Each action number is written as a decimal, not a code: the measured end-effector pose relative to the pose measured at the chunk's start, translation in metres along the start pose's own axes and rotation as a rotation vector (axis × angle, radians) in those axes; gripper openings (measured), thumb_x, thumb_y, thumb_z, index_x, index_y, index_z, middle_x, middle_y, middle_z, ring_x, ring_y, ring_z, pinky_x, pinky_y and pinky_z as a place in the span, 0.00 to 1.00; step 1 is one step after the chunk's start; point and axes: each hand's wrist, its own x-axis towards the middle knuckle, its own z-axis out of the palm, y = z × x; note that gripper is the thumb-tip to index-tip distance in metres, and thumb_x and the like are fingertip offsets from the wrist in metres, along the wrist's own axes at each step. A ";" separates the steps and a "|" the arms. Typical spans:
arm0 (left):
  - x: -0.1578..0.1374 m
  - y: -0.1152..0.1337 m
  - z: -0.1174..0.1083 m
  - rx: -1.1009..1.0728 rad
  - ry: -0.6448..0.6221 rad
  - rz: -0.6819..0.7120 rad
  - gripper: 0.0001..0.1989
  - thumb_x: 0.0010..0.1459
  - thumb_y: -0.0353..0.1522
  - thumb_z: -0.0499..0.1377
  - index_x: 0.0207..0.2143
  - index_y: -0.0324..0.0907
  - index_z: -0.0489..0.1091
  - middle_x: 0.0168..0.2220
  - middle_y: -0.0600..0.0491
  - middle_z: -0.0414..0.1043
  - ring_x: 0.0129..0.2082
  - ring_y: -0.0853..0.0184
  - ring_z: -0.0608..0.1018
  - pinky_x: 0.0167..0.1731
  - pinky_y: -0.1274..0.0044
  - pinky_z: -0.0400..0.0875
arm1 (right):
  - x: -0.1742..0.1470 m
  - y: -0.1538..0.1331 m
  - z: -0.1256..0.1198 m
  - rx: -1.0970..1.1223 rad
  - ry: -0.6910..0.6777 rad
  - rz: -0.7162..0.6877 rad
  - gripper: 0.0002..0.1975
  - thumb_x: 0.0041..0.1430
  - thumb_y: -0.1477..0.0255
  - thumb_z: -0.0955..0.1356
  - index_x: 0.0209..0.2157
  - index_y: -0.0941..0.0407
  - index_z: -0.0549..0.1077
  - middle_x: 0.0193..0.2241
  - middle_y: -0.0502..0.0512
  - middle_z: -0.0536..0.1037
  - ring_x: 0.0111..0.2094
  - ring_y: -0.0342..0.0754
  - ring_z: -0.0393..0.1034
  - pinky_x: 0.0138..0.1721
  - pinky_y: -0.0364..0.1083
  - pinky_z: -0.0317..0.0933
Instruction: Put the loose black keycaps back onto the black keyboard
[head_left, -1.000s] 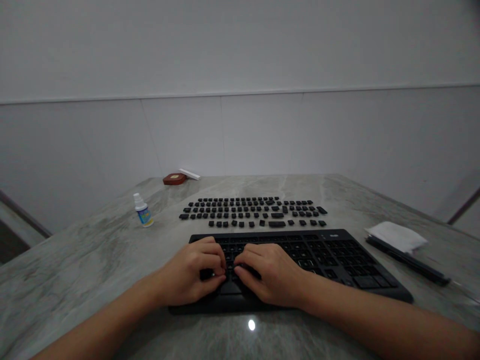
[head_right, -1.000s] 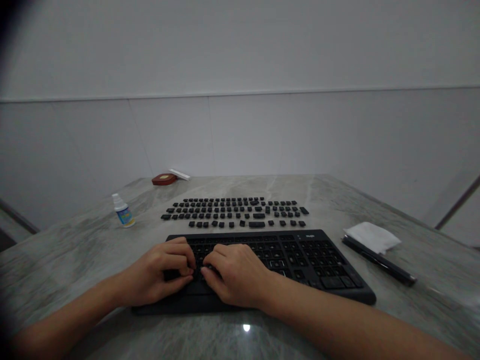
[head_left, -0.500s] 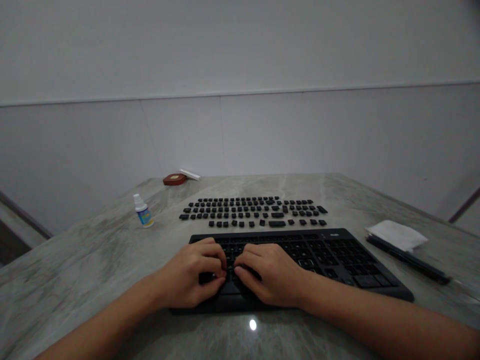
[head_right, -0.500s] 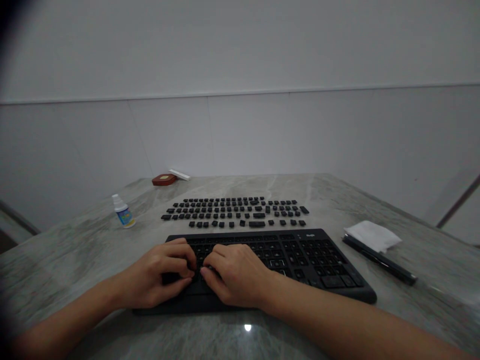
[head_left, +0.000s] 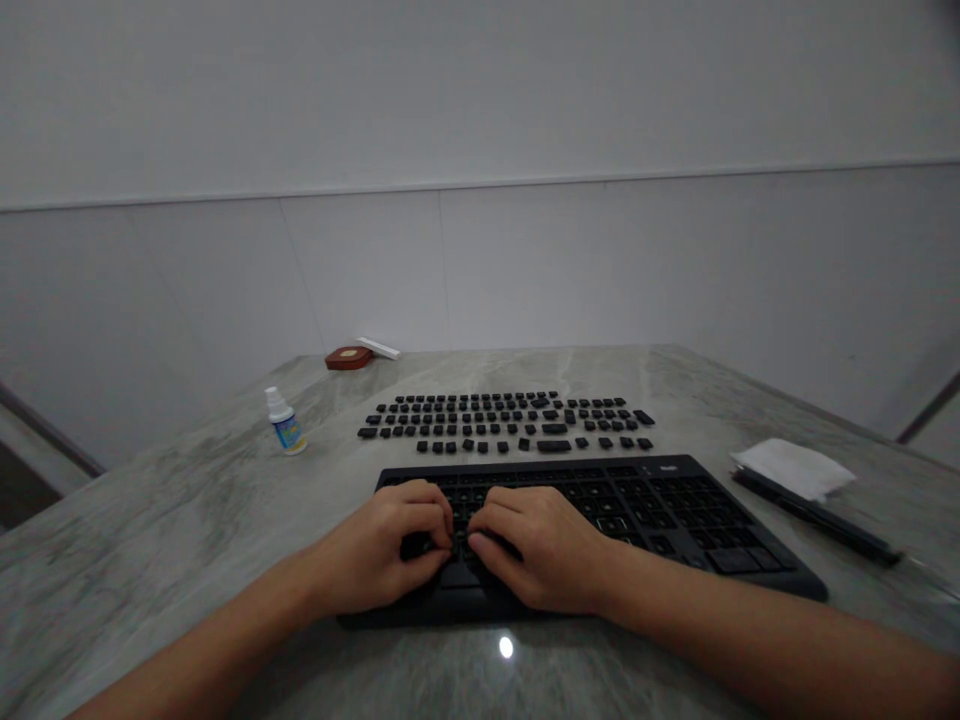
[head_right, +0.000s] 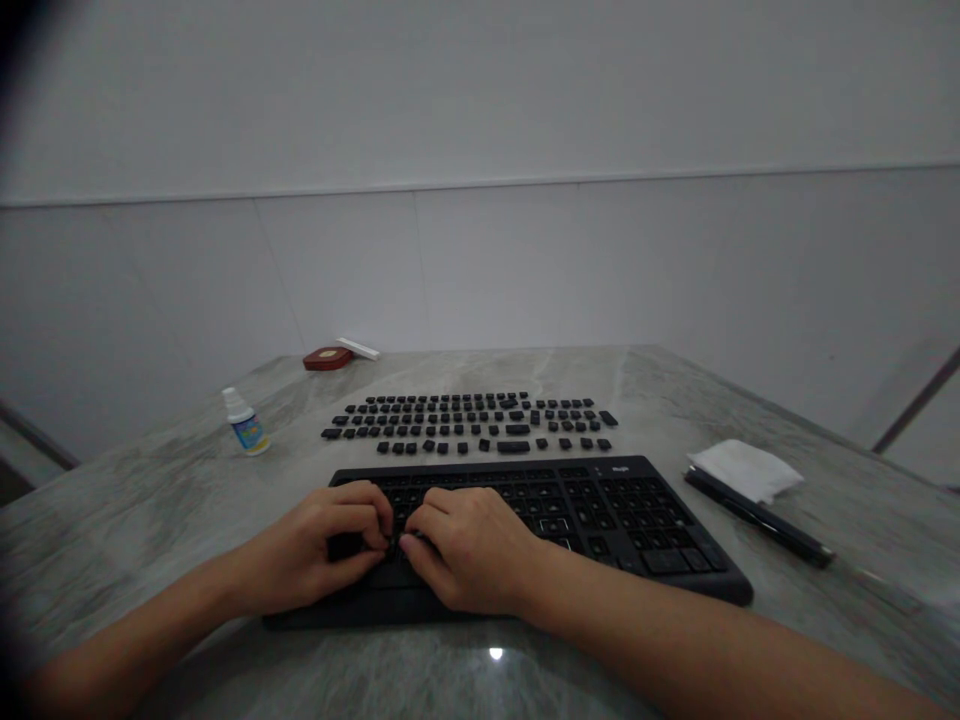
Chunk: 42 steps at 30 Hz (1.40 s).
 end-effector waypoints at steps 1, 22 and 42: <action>0.000 0.000 -0.001 0.001 -0.001 0.002 0.05 0.57 0.24 0.59 0.30 0.41 0.71 0.37 0.52 0.73 0.37 0.67 0.76 0.39 0.76 0.72 | 0.000 0.000 0.000 0.000 0.003 -0.004 0.14 0.66 0.71 0.61 0.36 0.60 0.76 0.30 0.57 0.77 0.29 0.48 0.72 0.30 0.44 0.64; 0.000 0.002 -0.003 0.004 -0.050 0.003 0.05 0.58 0.23 0.60 0.33 0.41 0.72 0.37 0.53 0.73 0.39 0.67 0.75 0.41 0.76 0.69 | -0.001 0.001 0.000 -0.007 -0.022 0.001 0.14 0.66 0.71 0.61 0.36 0.61 0.77 0.30 0.57 0.77 0.30 0.48 0.72 0.30 0.45 0.64; -0.002 0.006 -0.006 0.016 -0.048 0.112 0.07 0.59 0.23 0.59 0.31 0.39 0.76 0.35 0.50 0.72 0.37 0.66 0.74 0.38 0.75 0.70 | -0.001 -0.001 -0.004 -0.001 -0.081 -0.220 0.12 0.63 0.72 0.63 0.40 0.61 0.77 0.39 0.56 0.79 0.33 0.48 0.73 0.33 0.46 0.69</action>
